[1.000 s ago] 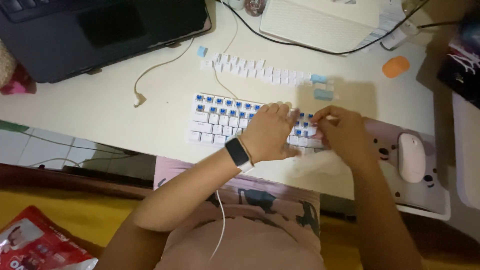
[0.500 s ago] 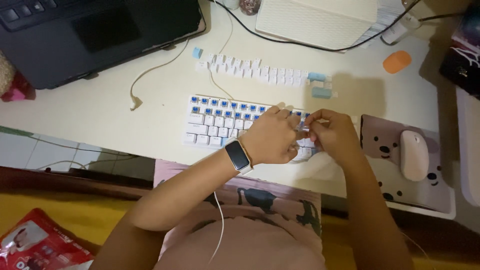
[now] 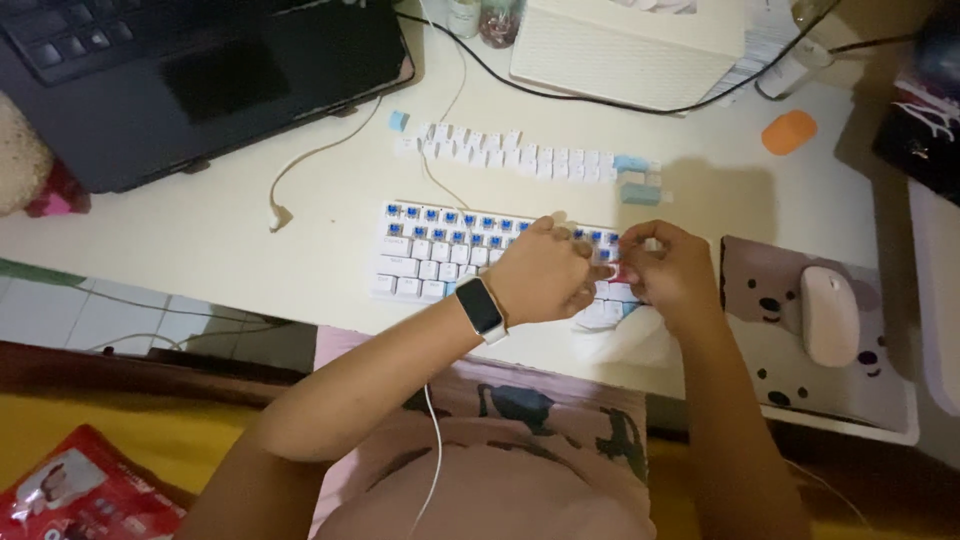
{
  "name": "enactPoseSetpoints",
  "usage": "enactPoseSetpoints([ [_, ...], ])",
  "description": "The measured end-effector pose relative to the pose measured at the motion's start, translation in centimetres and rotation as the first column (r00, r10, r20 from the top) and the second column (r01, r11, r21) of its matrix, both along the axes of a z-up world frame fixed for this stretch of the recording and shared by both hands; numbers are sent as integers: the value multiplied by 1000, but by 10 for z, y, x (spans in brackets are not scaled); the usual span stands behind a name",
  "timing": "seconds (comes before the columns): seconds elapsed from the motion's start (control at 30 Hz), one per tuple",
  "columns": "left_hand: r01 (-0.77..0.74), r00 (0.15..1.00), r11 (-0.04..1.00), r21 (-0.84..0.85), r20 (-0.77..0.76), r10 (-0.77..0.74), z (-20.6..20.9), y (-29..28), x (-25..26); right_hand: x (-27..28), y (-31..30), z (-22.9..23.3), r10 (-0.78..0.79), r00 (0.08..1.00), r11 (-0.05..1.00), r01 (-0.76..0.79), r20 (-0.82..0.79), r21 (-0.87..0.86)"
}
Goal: Cleaning a mechanical keyboard and its keycaps using a wipe.
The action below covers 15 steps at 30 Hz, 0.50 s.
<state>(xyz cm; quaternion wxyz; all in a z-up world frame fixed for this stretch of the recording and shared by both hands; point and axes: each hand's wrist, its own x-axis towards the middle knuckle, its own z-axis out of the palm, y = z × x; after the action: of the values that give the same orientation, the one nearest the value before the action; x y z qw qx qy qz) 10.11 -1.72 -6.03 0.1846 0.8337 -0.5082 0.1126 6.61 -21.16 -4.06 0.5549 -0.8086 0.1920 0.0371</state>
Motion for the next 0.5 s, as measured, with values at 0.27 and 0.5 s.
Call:
enactPoseSetpoints([
  [0.27,4,1000,996,-87,-9,-5,-6,-2,-5,-6,-8,4,114,991,986,-104,72,-129],
  [0.5,22,1000,1000,-19,-19,-23,-4,-15,-6,-7,-41,7,27,997,1000,-26,73,-8],
])
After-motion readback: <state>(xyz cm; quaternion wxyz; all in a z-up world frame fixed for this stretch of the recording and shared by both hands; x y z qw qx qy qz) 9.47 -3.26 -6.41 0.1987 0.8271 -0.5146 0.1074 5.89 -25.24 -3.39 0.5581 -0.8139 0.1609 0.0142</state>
